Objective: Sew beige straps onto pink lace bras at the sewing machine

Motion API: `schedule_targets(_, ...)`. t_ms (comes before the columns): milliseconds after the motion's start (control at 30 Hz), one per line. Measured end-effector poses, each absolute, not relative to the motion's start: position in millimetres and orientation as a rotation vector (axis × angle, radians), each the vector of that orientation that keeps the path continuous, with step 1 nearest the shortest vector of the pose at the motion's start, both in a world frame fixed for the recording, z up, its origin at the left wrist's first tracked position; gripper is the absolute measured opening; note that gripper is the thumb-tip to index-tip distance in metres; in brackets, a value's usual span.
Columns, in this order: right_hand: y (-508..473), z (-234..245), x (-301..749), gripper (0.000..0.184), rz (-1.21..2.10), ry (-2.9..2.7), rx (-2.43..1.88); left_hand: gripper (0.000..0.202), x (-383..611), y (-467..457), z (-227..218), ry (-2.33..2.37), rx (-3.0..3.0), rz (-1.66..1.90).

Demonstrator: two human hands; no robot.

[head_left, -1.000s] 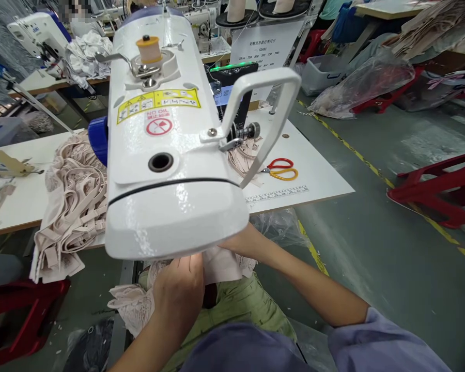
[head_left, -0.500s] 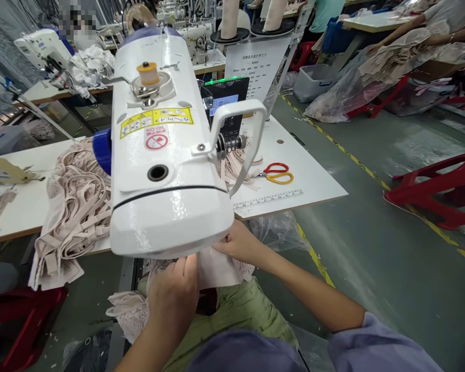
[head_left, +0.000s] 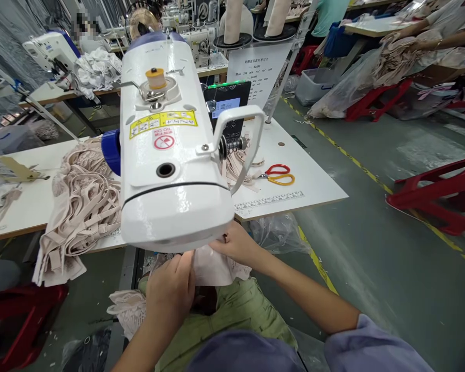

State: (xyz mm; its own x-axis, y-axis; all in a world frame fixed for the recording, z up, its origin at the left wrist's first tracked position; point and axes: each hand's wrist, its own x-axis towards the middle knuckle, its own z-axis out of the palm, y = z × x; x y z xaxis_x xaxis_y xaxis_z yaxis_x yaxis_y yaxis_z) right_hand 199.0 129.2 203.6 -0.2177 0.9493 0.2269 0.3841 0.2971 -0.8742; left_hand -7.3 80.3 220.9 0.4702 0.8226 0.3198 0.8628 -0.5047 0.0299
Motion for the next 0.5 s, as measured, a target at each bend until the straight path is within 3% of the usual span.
schedule_targets(133,122,195,206,0.039,0.931,-1.675,-1.245,0.026,-14,77,217,-1.972,-2.67,-0.727)
schedule_targets(233,108,189,212,0.026,0.974,-1.699,-1.287,0.033,-19,79,220,-2.359,-2.756,-0.832)
schedule_targets(367,66,188,208,0.027,1.208,-1.683,-1.287,0.038,-23,80,225,-2.432,-3.28,-0.794)
schedule_targets(500,20,194,182,0.032,1.537,-1.481,-1.092,0.037,-30,66,225,-2.576,-3.496,-1.117)
